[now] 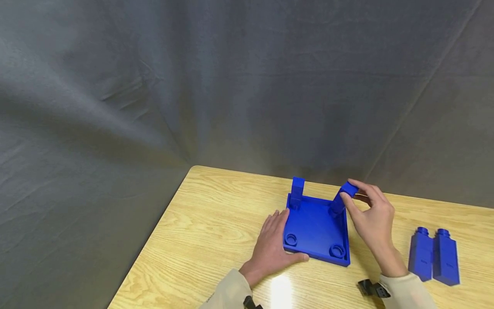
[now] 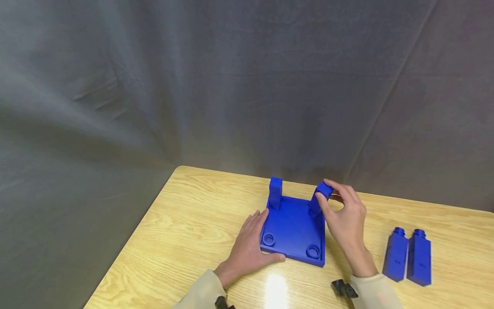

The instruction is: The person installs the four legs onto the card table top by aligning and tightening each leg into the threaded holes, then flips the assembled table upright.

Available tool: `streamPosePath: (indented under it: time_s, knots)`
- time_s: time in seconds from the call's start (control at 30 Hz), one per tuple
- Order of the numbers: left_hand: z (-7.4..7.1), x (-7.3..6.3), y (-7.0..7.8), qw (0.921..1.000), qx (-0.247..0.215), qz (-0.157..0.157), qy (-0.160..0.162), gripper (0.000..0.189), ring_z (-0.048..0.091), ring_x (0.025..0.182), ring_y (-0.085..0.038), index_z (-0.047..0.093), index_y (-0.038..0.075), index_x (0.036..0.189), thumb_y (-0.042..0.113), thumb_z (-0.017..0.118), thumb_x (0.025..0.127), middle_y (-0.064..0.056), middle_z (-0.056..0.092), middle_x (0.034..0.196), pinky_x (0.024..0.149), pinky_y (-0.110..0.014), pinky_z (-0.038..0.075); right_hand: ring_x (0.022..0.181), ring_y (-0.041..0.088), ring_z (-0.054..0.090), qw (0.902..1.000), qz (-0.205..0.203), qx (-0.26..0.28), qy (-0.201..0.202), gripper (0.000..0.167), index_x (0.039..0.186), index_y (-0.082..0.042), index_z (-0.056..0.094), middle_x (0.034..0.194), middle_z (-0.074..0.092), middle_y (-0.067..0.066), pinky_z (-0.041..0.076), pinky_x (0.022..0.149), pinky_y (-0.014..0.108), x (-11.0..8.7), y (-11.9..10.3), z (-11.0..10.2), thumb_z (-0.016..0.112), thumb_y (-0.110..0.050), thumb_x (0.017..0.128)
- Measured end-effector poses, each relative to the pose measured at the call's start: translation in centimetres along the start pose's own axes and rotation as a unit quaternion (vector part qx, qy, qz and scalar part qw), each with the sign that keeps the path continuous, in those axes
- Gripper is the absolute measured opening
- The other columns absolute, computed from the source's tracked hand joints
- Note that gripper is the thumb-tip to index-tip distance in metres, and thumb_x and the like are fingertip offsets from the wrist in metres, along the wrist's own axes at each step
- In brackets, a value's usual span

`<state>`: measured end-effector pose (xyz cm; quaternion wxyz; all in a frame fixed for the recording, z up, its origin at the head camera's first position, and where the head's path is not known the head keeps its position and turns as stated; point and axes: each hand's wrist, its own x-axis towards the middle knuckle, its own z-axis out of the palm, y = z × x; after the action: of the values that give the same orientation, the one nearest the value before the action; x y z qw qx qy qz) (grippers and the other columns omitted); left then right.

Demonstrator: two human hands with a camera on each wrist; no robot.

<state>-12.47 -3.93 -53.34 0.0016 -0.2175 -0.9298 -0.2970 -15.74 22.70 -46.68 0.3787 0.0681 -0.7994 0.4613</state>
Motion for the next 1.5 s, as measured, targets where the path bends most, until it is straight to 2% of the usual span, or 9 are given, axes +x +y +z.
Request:
streamPosePath:
  time_s: [0.1, 0.2, 0.37, 0.5, 0.63, 0.8, 0.97, 1.27, 1.5]
  knots:
    - [0.1, 0.0, -0.1, 1.0, 0.001, 0.0, 0.0, 0.131, 0.024, 0.17, -0.025, 0.02, 0.014, 0.179, 0.068, 0.09, 0.082, -0.003, 0.033, 0.181, 0.141, -0.042, 0.017, 0.099, -0.015, 0.063, 1.0, -0.006, 0.006, -0.002, 0.035, 0.128, 0.003, 0.08, 0.107, 0.073, 0.015, 0.052, 0.09, 0.0, -0.1, 0.1, -0.1, 0.079, 0.01, 0.094]
    - [0.1, -0.1, -0.1, 1.0, 0.002, 0.0, 0.002, 0.131, 0.024, 0.17, -0.025, 0.02, 0.014, 0.179, 0.068, 0.09, 0.082, -0.003, 0.033, 0.181, 0.141, -0.043, 0.018, 0.099, -0.014, 0.063, 0.9998, -0.016, 0.013, -0.001, 0.032, 0.127, 0.003, 0.081, 0.105, 0.073, 0.006, 0.052, 0.09, 0.0, -0.1, 0.3, -0.1, 0.074, 0.01, 0.097]
    - [0.1, -0.1, -0.1, 1.0, 0.003, 0.002, 0.004, 0.13, 0.025, 0.17, -0.026, 0.021, 0.014, 0.178, 0.068, 0.09, 0.082, -0.003, 0.033, 0.181, 0.141, -0.043, 0.018, 0.095, -0.014, 0.063, 0.9997, -0.021, 0.007, 0.004, 0.034, 0.126, 0.003, 0.081, 0.106, 0.07, -0.01, 0.052, 0.087, 0.0, -0.1, 0.4, -0.1, 0.079, 0.01, 0.092]
    - [0.1, -0.1, -0.1, 1.0, -0.001, 0.003, 0.002, 0.13, 0.024, 0.17, -0.026, 0.021, 0.014, 0.178, 0.068, 0.089, 0.082, -0.002, 0.033, 0.181, 0.141, -0.044, 0.018, 0.091, -0.014, 0.063, 0.9999, -0.006, -0.009, 0.006, 0.035, 0.123, 0.007, 0.079, 0.103, 0.071, 0.002, 0.052, 0.082, -0.001, -0.1, 0.2, -0.1, 0.085, 0.008, 0.089]
    - [0.0, -0.1, -0.1, 1.0, -0.004, 0.003, 0.001, 0.13, 0.024, 0.17, -0.026, 0.021, 0.014, 0.179, 0.068, 0.089, 0.083, -0.003, 0.033, 0.181, 0.141, -0.044, 0.018, 0.094, -0.016, 0.061, 0.9997, 0.009, -0.024, 0.001, 0.036, 0.119, 0.012, 0.073, 0.11, 0.072, 0.019, 0.05, 0.081, -0.003, -0.1, 0.0, 0.0, 0.088, 0.007, 0.087]
    - [0.0, -0.1, -0.2, 1.0, 0.0, 0.006, 0.001, 0.13, 0.024, 0.17, -0.026, 0.02, 0.014, 0.179, 0.069, 0.089, 0.083, -0.004, 0.033, 0.181, 0.141, -0.043, 0.017, 0.098, -0.026, 0.057, 0.9987, 0.024, -0.043, 0.008, 0.041, 0.116, 0.011, 0.068, 0.116, 0.078, 0.026, 0.046, 0.086, -0.002, -0.3, -0.4, 0.1, 0.093, 0.004, 0.084]
    - [0.0, -0.1, -0.1, 1.0, -0.004, 0.005, 0.0, 0.13, 0.024, 0.17, -0.026, 0.02, 0.014, 0.179, 0.068, 0.089, 0.083, -0.004, 0.033, 0.181, 0.141, -0.044, 0.017, 0.092, -0.026, 0.058, 0.9985, 0.03, -0.043, 0.014, 0.043, 0.114, 0.011, 0.067, 0.108, 0.077, 0.027, 0.046, 0.084, -0.001, -0.4, -0.6, 0.1, 0.095, 0.003, 0.083]
    - [0.0, 0.0, -0.1, 1.0, -0.004, 0.004, 0.001, 0.129, 0.024, 0.17, -0.026, 0.02, 0.014, 0.179, 0.068, 0.089, 0.083, -0.003, 0.033, 0.181, 0.141, -0.044, 0.018, 0.087, -0.023, 0.061, 0.9994, 0.024, -0.016, 0.018, 0.029, 0.112, 0.012, 0.069, 0.102, 0.079, 0.027, 0.049, 0.081, -0.001, -0.3, -0.5, 0.2, 0.083, 0.002, 0.09]
    - [0.0, 0.0, -0.1, 1.0, -0.006, 0.002, -0.002, 0.129, 0.024, 0.17, -0.026, 0.02, 0.015, 0.179, 0.068, 0.089, 0.083, -0.003, 0.033, 0.181, 0.141, -0.044, 0.018, 0.083, -0.022, 0.055, 0.9971, 0.038, -0.057, 0.032, 0.036, 0.107, 0.01, 0.067, 0.095, 0.077, 0.024, 0.044, 0.078, 0.002, -0.5, -0.7, -0.1, 0.092, -0.005, 0.086]
